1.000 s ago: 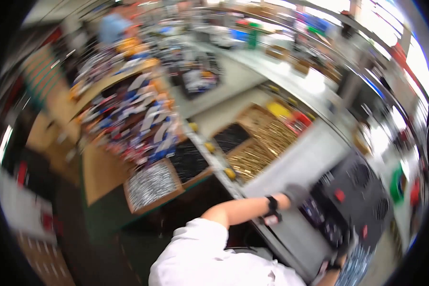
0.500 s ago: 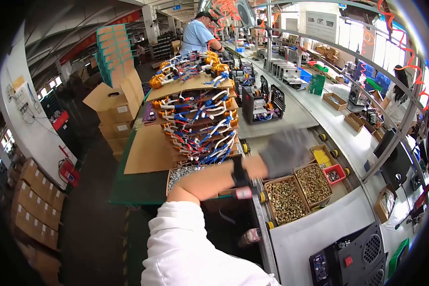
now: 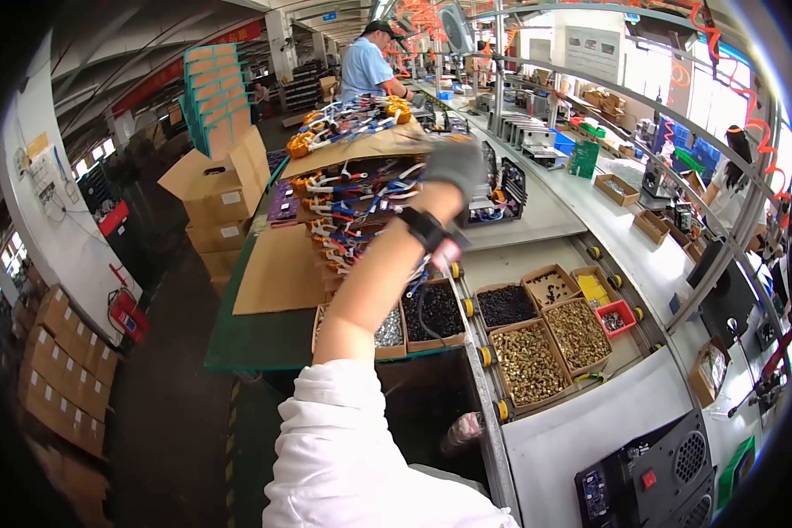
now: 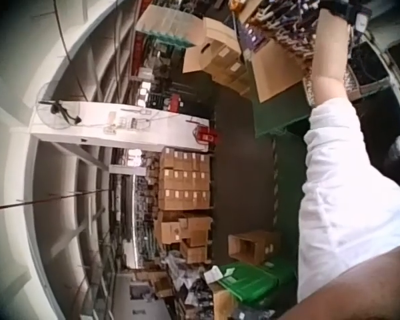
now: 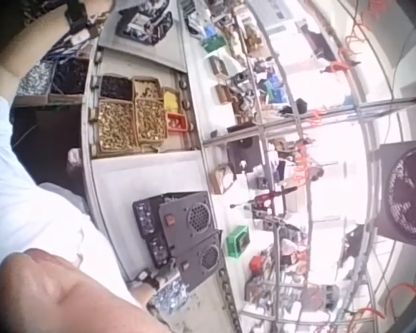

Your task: Assembling electronic components and wiring into a metal chassis using an air screwdriver.

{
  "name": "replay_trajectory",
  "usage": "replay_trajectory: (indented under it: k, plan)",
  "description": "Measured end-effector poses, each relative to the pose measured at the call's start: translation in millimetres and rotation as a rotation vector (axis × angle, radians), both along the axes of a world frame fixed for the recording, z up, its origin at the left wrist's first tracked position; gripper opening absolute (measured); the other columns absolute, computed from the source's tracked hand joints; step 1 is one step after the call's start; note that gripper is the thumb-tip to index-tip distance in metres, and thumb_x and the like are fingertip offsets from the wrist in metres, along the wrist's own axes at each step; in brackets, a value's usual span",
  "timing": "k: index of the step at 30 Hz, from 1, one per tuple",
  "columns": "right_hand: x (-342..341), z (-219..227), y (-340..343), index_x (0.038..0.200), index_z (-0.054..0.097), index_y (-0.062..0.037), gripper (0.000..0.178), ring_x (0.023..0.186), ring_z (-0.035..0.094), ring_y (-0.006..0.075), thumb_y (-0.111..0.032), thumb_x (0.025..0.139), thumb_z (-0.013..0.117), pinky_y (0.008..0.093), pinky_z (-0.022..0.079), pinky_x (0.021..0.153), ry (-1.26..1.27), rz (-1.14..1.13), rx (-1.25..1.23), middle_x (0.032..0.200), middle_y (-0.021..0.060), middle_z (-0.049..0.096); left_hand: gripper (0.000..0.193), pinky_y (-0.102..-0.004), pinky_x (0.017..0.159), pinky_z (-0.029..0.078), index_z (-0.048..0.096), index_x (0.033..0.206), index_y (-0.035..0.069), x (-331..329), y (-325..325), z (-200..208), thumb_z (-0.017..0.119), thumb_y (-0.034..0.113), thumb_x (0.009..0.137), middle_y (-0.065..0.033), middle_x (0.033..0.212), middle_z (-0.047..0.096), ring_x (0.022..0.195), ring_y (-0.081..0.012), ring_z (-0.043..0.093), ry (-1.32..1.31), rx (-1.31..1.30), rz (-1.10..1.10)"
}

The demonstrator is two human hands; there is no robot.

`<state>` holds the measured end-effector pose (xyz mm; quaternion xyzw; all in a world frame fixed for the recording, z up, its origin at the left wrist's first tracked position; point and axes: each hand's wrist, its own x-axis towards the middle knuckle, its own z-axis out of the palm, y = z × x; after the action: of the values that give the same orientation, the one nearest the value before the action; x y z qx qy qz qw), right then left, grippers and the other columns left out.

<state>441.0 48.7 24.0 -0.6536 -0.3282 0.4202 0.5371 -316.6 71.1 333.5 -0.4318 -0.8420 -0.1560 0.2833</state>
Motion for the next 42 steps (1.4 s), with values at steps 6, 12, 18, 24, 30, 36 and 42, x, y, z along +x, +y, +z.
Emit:
replay_trajectory:
  k: [6, 12, 18, 24, 30, 36, 42]
  plan:
    - [33, -16, 9, 0.137, 0.045, 0.0052, 0.046, 0.094, 0.061, 0.027, -0.009, 0.095, 0.058, 0.0372, 0.049, 0.086, -0.008, 0.07, 0.046, 0.115, 0.0191, 0.062, 0.006, -0.0394, 0.045, 0.048, 0.056, 0.081, 0.008, 180, 53, -148, 0.058, 0.013, 0.078, -0.0071, 0.063, 0.058, 0.055, -0.0245, 0.062, 0.333, -0.072, -0.849]
    - [-7, 10, -10, 0.134, 0.05, 0.0058, 0.044, 0.094, 0.059, 0.0249, -0.002, 0.091, 0.06, 0.0349, 0.049, 0.083, -0.582, 0.002, 0.228, 0.118, 0.0171, 0.059, 0.025, -0.0427, 0.069, 0.053, 0.066, 0.101, 0.012, 317, 26, -273, 0.061, 0.031, 0.085, -0.0128, 0.079, 0.066, 0.079, -0.0324, 0.068, -0.266, -0.694, -1.323]
    - [9, 23, -4, 0.141, 0.039, -0.0015, 0.051, 0.08, 0.06, 0.0203, -0.005, 0.093, 0.056, 0.0322, 0.049, 0.077, -0.192, 0.291, -0.353, 0.096, 0.0113, 0.065, 0.029, -0.0429, 0.066, 0.048, 0.063, 0.09, 0.004, 186, 53, -186, 0.061, 0.024, 0.07, -0.0126, 0.079, 0.059, 0.074, -0.0274, 0.056, 0.332, 0.03, -0.907]
    - [5, 12, -14, 0.144, 0.032, 0.0014, 0.055, 0.075, 0.059, 0.0196, -0.006, 0.095, 0.055, 0.0334, 0.049, 0.072, -0.235, -0.017, -0.021, 0.092, 0.0127, 0.065, 0.014, -0.0407, 0.063, 0.048, 0.066, 0.085, 0.005, -65, 17, -12, 0.058, 0.012, 0.077, -0.0176, 0.091, 0.065, 0.072, -0.03, 0.062, 0.352, 0.047, 0.217]
    - [-14, 28, -20, 0.145, 0.032, 0.0028, 0.057, 0.079, 0.059, 0.0214, -0.008, 0.095, 0.057, 0.0329, 0.049, 0.074, -0.148, -0.014, 0.016, 0.094, 0.0138, 0.066, 0.027, -0.0451, 0.063, 0.054, 0.07, 0.101, 0.001, -95, -15, -10, 0.051, 0.015, 0.088, -0.0165, 0.098, 0.07, 0.087, -0.0308, 0.07, 0.357, -0.379, 0.252]
    - [-19, 41, -22, 0.137, 0.046, 0.0045, 0.048, 0.08, 0.059, 0.021, -0.014, 0.096, 0.06, 0.0336, 0.049, 0.074, -0.341, -0.024, -0.11, 0.096, 0.0128, 0.067, 0.012, -0.039, 0.051, 0.053, 0.066, 0.075, 0.009, -70, -100, -16, 0.055, 0.01, 0.08, -0.0089, 0.074, 0.064, 0.067, -0.0245, 0.068, 0.616, -0.259, 0.091]
    - [-36, 57, -23, 0.128, 0.053, 0.0084, 0.042, 0.083, 0.06, 0.0223, -0.018, 0.096, 0.06, 0.0338, 0.048, 0.074, -0.323, -0.106, -0.225, 0.099, 0.0119, 0.069, 0.013, -0.0403, 0.061, 0.048, 0.058, 0.079, 0.012, 13, -205, -43, 0.065, 0.021, 0.084, -0.0053, 0.075, 0.054, 0.071, -0.0254, 0.059, 0.553, 0.025, 0.22]
